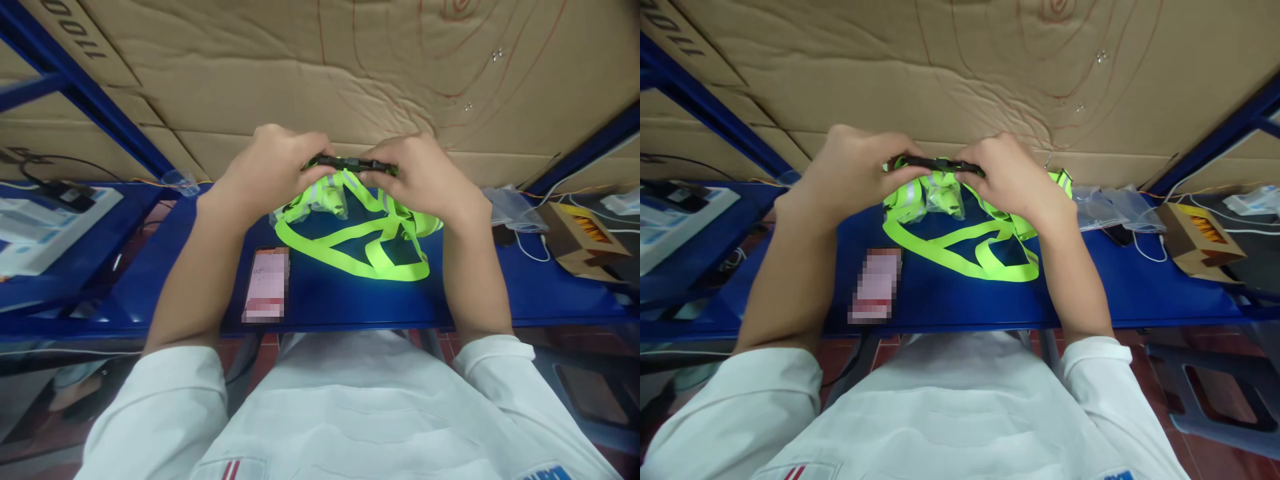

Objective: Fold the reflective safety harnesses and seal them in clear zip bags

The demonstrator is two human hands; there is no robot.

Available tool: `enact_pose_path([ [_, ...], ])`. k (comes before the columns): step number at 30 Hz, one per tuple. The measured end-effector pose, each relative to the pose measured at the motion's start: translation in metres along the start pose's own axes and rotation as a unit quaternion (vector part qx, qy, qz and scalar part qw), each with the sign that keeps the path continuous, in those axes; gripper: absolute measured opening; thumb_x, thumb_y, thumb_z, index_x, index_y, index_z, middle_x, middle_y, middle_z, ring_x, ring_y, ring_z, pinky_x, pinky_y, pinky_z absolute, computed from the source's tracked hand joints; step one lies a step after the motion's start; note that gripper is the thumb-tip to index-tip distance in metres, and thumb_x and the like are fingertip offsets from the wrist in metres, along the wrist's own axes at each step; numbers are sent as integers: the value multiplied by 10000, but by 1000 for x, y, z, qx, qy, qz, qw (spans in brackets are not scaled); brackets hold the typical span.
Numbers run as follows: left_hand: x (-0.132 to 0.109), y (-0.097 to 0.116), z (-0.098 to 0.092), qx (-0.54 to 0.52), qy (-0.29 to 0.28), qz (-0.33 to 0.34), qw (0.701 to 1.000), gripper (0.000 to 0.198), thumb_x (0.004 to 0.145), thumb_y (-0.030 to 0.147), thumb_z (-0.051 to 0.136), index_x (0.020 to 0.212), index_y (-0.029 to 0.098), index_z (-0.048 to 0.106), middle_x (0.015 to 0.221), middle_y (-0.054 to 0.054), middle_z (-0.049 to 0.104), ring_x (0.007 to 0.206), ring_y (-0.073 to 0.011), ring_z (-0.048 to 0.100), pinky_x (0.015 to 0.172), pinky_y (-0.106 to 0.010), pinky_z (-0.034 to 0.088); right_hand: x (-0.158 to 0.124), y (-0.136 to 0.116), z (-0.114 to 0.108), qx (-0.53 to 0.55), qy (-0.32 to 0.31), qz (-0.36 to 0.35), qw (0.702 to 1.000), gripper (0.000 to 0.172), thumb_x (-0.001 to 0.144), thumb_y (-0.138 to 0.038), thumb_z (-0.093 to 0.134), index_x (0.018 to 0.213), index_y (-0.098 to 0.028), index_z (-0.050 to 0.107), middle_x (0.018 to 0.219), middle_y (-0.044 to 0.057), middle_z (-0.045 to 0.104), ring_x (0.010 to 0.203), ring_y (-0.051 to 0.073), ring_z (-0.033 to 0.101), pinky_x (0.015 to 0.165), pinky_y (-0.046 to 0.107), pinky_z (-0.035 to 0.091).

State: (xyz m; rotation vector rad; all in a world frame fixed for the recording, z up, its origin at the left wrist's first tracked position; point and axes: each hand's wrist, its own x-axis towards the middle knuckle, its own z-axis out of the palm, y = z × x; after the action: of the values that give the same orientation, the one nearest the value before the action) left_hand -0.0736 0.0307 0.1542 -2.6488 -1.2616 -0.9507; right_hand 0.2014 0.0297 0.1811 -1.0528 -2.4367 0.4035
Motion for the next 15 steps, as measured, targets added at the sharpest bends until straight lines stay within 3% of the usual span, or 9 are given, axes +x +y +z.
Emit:
enact_pose_path([
  [4, 2, 9, -4, 53, -40, -8, 998, 464, 1077, 559, 609, 1250, 181, 815, 1077, -145, 817, 964, -338, 733, 927, -424, 500, 5, -12, -1, -133, -14, -39, 990, 236, 1034, -351, 607, 1038, -251, 821, 1006, 76, 808, 934, 284, 678, 774, 359, 424],
  [7, 6, 14, -2, 83, -58, -17, 995, 433, 1070, 500, 626, 1340, 203, 787, 1132, -132, 828, 1001, -339, 755, 931, -432, 524, 10, -20, -2, -168, -28, -25, 985, 217, 1022, -274, 604, 1020, -190, 804, 912, 80, 772, 764, 222, 591, 712, 340, 344],
  [12, 12, 17, 0, 29, -26, -35, 999, 397, 1043, 436, 660, 1388, 263, 754, 1234, -75, 819, 1098, -313, 759, 1027, -443, 532, 16, -22, -7, -143, -12, -8, 990, 184, 990, -262, 638, 860, -209, 756, 767, 38, 704, 699, 199, 533, 703, 351, 353],
  [15, 13, 18, -7, -99, 31, -7, 995, 403, 1034, 497, 693, 1338, 243, 770, 1202, -80, 805, 1046, -278, 724, 1036, -411, 521, 15, -14, -10, 22, 9, -7, 1000, 159, 971, -313, 716, 828, -251, 750, 855, 22, 737, 907, 246, 619, 872, 361, 464],
])
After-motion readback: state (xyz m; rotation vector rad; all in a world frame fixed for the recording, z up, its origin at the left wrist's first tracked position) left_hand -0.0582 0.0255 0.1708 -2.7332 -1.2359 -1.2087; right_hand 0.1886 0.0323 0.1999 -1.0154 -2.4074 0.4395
